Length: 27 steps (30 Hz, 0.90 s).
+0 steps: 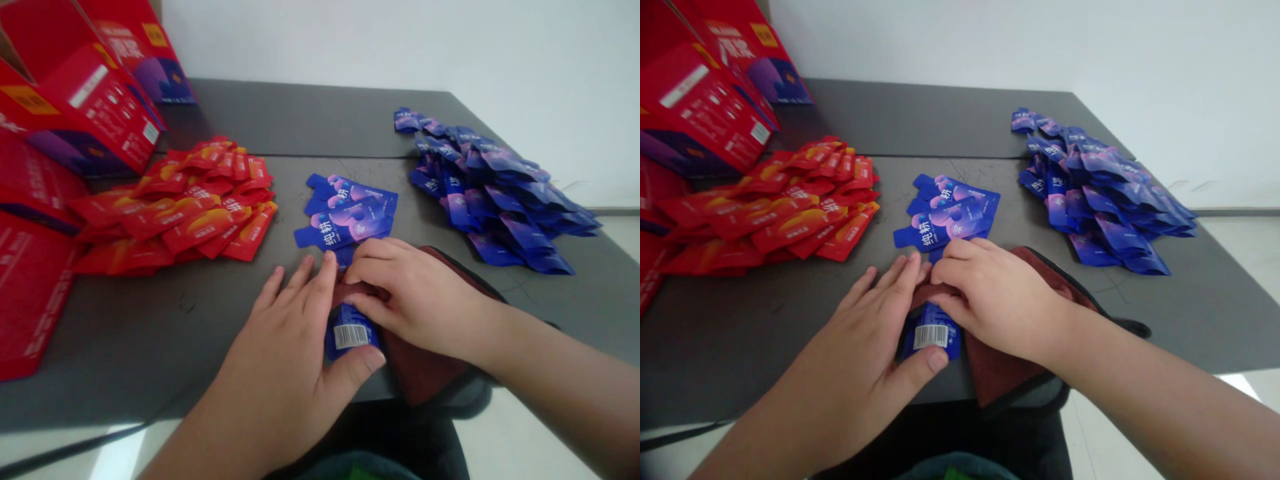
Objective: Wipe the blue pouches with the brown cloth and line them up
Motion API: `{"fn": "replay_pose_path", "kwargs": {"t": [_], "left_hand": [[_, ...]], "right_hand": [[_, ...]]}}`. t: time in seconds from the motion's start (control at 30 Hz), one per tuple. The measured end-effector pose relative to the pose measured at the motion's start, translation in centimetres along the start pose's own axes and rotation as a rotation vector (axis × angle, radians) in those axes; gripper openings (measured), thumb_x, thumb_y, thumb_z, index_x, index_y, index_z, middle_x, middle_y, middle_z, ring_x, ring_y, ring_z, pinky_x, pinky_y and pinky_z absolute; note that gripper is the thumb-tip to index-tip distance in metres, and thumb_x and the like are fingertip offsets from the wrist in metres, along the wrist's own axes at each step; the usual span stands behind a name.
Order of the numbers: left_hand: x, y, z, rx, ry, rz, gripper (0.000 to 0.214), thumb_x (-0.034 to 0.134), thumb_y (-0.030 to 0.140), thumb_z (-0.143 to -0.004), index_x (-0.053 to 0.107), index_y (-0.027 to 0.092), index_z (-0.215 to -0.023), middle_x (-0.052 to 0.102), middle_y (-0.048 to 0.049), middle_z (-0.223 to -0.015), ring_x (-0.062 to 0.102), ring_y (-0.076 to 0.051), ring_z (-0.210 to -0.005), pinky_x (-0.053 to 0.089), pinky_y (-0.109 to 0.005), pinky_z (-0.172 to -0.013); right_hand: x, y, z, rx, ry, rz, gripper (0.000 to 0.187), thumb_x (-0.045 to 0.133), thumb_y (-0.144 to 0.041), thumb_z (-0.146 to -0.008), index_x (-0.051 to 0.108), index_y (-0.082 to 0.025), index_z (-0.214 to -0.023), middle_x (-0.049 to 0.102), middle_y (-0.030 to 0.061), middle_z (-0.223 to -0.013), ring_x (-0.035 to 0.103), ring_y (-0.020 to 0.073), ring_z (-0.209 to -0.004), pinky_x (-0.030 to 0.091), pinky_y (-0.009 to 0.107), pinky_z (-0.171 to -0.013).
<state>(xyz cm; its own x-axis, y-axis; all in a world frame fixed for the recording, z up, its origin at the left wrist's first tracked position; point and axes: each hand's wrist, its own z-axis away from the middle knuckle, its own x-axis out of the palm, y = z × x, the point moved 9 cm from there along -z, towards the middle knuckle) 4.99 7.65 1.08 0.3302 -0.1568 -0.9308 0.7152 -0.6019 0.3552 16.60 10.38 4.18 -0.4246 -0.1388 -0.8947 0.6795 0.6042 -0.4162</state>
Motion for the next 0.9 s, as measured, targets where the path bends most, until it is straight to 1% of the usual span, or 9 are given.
{"fn": "replay_pose_path", "kwargs": {"t": [0.07, 0.1, 0.3, 0.43, 0.5, 0.6, 0.67, 0.77, 0.9], "left_hand": [[0.0, 0.0, 0.0, 0.011, -0.012, -0.011, 0.075, 0.041, 0.051, -0.111, 0.017, 0.011, -0.17, 0.039, -0.0172, -0.174, 0.037, -0.031, -0.162, 0.03, -0.062, -0.132], [0.0, -0.1, 0.0, 0.008, -0.015, -0.015, 0.073, 0.039, 0.048, -0.112, 0.016, 0.011, -0.171, 0.04, -0.0162, -0.173, 0.038, -0.03, -0.161, 0.03, -0.061, -0.132], [0.1, -0.3, -0.2, -0.008, 0.001, -0.032, 0.091, 0.061, 0.046, -0.102, 0.014, 0.009, -0.17, 0.039, -0.0188, -0.173, 0.041, -0.031, -0.16, 0.032, -0.059, -0.132], [0.2, -0.5, -0.2, -0.03, 0.0, -0.027, 0.088, 0.066, 0.047, -0.098, 0.026, 0.009, -0.166, 0.039, -0.0201, -0.173, 0.038, -0.033, -0.161, 0.03, -0.058, -0.133], [0.1, -0.6, -0.2, -0.034, 0.008, -0.022, 0.088, 0.068, 0.048, -0.097, 0.028, 0.011, -0.166, 0.038, -0.0192, -0.174, 0.038, -0.032, -0.161, 0.03, -0.058, -0.133], [0.1, -0.6, -0.2, -0.013, 0.008, 0.013, 0.099, 0.071, 0.046, -0.094, 0.016, 0.013, -0.169, 0.038, -0.0186, -0.174, 0.039, -0.032, -0.161, 0.032, -0.058, -0.132], [0.2, -0.5, -0.2, -0.005, -0.009, 0.035, 0.104, 0.072, 0.045, -0.092, 0.011, 0.013, -0.17, 0.04, -0.0189, -0.173, 0.04, -0.032, -0.16, 0.032, -0.059, -0.132], [0.3, -0.7, -0.3, -0.035, -0.016, 0.037, 0.105, 0.072, 0.05, -0.093, 0.01, 0.014, -0.171, 0.04, -0.0194, -0.173, 0.039, -0.033, -0.161, 0.031, -0.06, -0.132], [0.4, -0.9, -0.4, -0.063, -0.01, 0.04, 0.111, 0.075, 0.054, -0.093, 0.008, 0.015, -0.172, 0.036, -0.0203, -0.174, 0.038, -0.035, -0.161, 0.03, -0.06, -0.133]], "right_hand": [[-0.1, 0.4, -0.1, 0.028, 0.011, 0.032, 0.01, 0.066, -0.026, -0.104, 0.071, -0.019, -0.1, 0.068, 0.0054, -0.1, 0.065, 0.0237, -0.1, 0.05, 0.039, -0.093], [-0.2, 0.7, 0.0, 0.047, 0.023, 0.041, 0.01, 0.066, -0.026, -0.104, 0.071, -0.019, -0.101, 0.068, 0.0058, -0.1, 0.066, 0.024, -0.1, 0.051, 0.04, -0.092], [-1.1, 1.9, 0.8, 0.123, 0.143, -0.046, 0.009, 0.069, -0.023, -0.099, 0.072, -0.02, -0.107, 0.071, 0.0078, -0.107, 0.067, 0.0254, -0.099, 0.053, 0.039, -0.085], [-2.8, 1.7, 1.5, 0.113, 0.257, -0.145, 0.012, 0.071, -0.026, -0.098, 0.071, -0.023, -0.11, 0.073, 0.0064, -0.107, 0.068, 0.0244, -0.099, 0.054, 0.039, -0.086], [-2.7, 0.6, 1.6, 0.054, 0.201, -0.213, 0.014, 0.071, -0.026, -0.099, 0.071, -0.022, -0.113, 0.073, 0.0066, -0.111, 0.068, 0.0234, -0.103, 0.055, 0.038, -0.089], [-0.9, -1.8, 1.5, -0.061, -0.047, -0.313, 0.012, 0.068, -0.024, -0.102, 0.073, -0.021, -0.114, 0.072, 0.0058, -0.113, 0.068, 0.0197, -0.105, 0.054, 0.034, -0.093], [0.1, -2.6, 1.4, -0.09, -0.149, -0.307, 0.011, 0.065, -0.024, -0.105, 0.074, -0.021, -0.11, 0.072, 0.0048, -0.111, 0.067, 0.0191, -0.105, 0.051, 0.035, -0.096], [0.7, -2.3, 0.8, -0.075, -0.151, -0.241, 0.011, 0.065, -0.024, -0.106, 0.075, -0.02, -0.105, 0.07, 0.0049, -0.107, 0.064, 0.0209, -0.104, 0.048, 0.039, -0.099], [0.6, -1.5, 0.0, -0.064, -0.094, -0.185, 0.007, 0.068, -0.024, -0.103, 0.073, -0.019, -0.104, 0.069, 0.005, -0.106, 0.063, 0.022, -0.103, 0.047, 0.04, -0.1]]}}
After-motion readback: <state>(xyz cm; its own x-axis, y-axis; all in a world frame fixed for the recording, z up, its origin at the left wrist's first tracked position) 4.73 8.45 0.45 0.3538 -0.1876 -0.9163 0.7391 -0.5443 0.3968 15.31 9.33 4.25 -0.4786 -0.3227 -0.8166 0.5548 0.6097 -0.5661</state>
